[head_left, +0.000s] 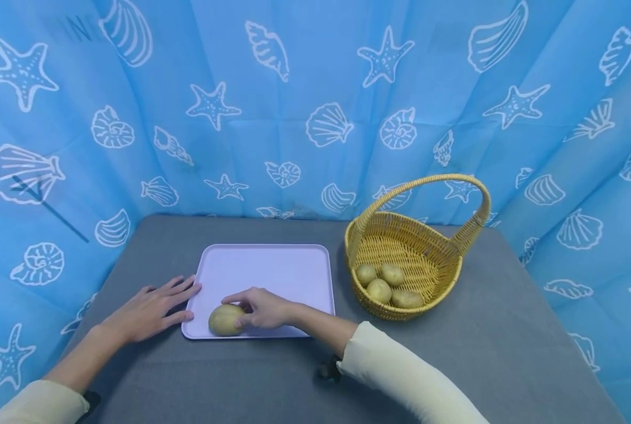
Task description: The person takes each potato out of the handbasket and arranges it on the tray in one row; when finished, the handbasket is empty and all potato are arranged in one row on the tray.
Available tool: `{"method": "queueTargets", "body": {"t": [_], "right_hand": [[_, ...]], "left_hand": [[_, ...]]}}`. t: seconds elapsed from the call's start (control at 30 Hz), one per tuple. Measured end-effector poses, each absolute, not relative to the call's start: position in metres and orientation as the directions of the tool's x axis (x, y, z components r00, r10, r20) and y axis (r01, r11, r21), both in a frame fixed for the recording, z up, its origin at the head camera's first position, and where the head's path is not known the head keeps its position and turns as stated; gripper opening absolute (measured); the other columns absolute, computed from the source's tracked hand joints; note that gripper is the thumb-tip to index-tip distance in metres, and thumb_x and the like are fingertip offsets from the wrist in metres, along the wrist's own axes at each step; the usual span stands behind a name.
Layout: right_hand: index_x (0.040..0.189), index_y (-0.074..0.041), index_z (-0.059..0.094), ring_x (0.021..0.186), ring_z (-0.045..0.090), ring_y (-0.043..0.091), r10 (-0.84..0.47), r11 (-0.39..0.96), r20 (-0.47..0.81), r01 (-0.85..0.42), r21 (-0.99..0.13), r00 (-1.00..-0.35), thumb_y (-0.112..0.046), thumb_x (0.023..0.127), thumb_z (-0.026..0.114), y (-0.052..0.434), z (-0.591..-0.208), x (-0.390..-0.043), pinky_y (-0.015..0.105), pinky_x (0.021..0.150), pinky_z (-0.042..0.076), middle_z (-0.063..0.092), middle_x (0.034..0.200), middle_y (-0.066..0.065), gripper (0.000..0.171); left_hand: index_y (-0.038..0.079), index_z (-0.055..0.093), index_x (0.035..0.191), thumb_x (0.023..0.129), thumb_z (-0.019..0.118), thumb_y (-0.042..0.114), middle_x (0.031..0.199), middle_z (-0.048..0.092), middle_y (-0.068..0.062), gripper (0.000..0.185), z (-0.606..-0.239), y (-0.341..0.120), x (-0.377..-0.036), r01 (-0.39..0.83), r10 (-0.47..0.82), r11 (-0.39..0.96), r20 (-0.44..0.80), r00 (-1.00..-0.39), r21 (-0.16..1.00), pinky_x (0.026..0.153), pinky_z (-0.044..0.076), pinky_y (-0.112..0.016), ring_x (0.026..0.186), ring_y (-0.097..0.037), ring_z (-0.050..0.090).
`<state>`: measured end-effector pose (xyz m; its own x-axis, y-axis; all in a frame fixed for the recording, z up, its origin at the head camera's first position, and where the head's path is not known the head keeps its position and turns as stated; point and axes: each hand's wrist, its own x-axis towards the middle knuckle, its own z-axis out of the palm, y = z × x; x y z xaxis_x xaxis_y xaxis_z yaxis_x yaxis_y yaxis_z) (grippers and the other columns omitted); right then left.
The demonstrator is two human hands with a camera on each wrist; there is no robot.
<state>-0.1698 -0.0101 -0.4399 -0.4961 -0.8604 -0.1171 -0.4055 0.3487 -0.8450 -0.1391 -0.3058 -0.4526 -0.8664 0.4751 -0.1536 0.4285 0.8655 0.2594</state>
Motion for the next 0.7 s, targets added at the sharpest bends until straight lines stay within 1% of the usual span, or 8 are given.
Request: {"method": "queueTargets", "body": {"t": [0.1,0.2,0.3,0.37,0.43,0.53,0.7], "right_hand": [[0.145,-0.001,0.049,0.111,0.063,0.011,-0.858,0.363,-0.112,-0.437,-0.823,-0.502,-0.005,0.094,0.067,-0.017,-0.44,-0.169,0.018,0.094,0.047,0.064,0.129,0.012,0.054],[0.142,-0.004,0.051,0.109,0.065,0.011,-0.835,0.397,-0.105,-0.46,-0.794,-0.54,-0.008,0.093,0.07,-0.024,-0.438,-0.166,0.017,0.091,0.049,0.065,0.128,0.011,0.053],[0.135,-0.007,0.056,0.105,0.066,0.008,-0.809,0.428,-0.091,-0.476,-0.769,-0.58,-0.011,0.091,0.073,-0.03,-0.438,-0.164,0.016,0.088,0.05,0.067,0.124,0.009,0.047],[0.131,-0.007,0.059,0.102,0.066,0.006,-0.803,0.434,-0.074,-0.495,-0.753,-0.592,-0.012,0.091,0.073,-0.033,-0.439,-0.163,0.016,0.087,0.05,0.068,0.12,0.007,0.043],[0.129,-0.007,0.061,0.102,0.065,0.005,-0.805,0.433,-0.057,-0.521,-0.735,-0.59,-0.013,0.091,0.073,-0.034,-0.44,-0.163,0.015,0.088,0.049,0.069,0.118,0.005,0.04],[0.132,-0.006,0.062,0.103,0.065,0.003,-0.816,0.428,-0.042,-0.553,-0.714,-0.577,-0.015,0.092,0.072,-0.035,-0.441,-0.163,0.014,0.09,0.047,0.07,0.12,0.004,0.042],[0.137,-0.005,0.058,0.11,0.063,0.004,-0.847,0.427,-0.066,-0.601,-0.676,-0.528,-0.015,0.095,0.069,-0.035,-0.439,-0.165,0.014,0.094,0.045,0.068,0.126,0.003,0.045]], "left_hand": [[0.016,0.043,0.152,0.096,0.052,0.06,0.157,0.038,-0.016,0.071,-0.453,-0.306,-0.14,0.437,0.48,0.863,-0.143,-0.866,0.253,0.1,0.025,-0.079,0.143,-0.046,0.029],[0.016,0.044,0.151,0.097,0.052,0.058,0.156,0.039,-0.017,0.069,-0.454,-0.306,-0.14,0.445,0.485,0.86,-0.129,-0.865,0.25,0.1,0.026,-0.079,0.143,-0.046,0.03],[0.016,0.045,0.151,0.097,0.052,0.057,0.156,0.039,-0.016,0.068,-0.455,-0.306,-0.139,0.45,0.489,0.857,-0.119,-0.864,0.252,0.099,0.026,-0.078,0.143,-0.046,0.031],[0.016,0.045,0.151,0.098,0.052,0.057,0.156,0.039,-0.016,0.068,-0.455,-0.306,-0.139,0.454,0.492,0.855,-0.115,-0.863,0.251,0.099,0.027,-0.079,0.143,-0.046,0.031],[0.016,0.045,0.151,0.098,0.052,0.057,0.156,0.039,-0.016,0.068,-0.455,-0.306,-0.139,0.457,0.495,0.853,-0.112,-0.862,0.25,0.099,0.027,-0.079,0.143,-0.046,0.031],[0.015,0.045,0.151,0.098,0.052,0.057,0.156,0.039,-0.016,0.068,-0.455,-0.306,-0.139,0.462,0.499,0.851,-0.11,-0.859,0.249,0.098,0.027,-0.079,0.142,-0.046,0.032],[0.015,0.044,0.151,0.098,0.052,0.057,0.156,0.038,-0.016,0.068,-0.452,-0.306,-0.139,0.462,0.501,0.85,-0.114,-0.858,0.253,0.098,0.027,-0.079,0.143,-0.045,0.032]]}}
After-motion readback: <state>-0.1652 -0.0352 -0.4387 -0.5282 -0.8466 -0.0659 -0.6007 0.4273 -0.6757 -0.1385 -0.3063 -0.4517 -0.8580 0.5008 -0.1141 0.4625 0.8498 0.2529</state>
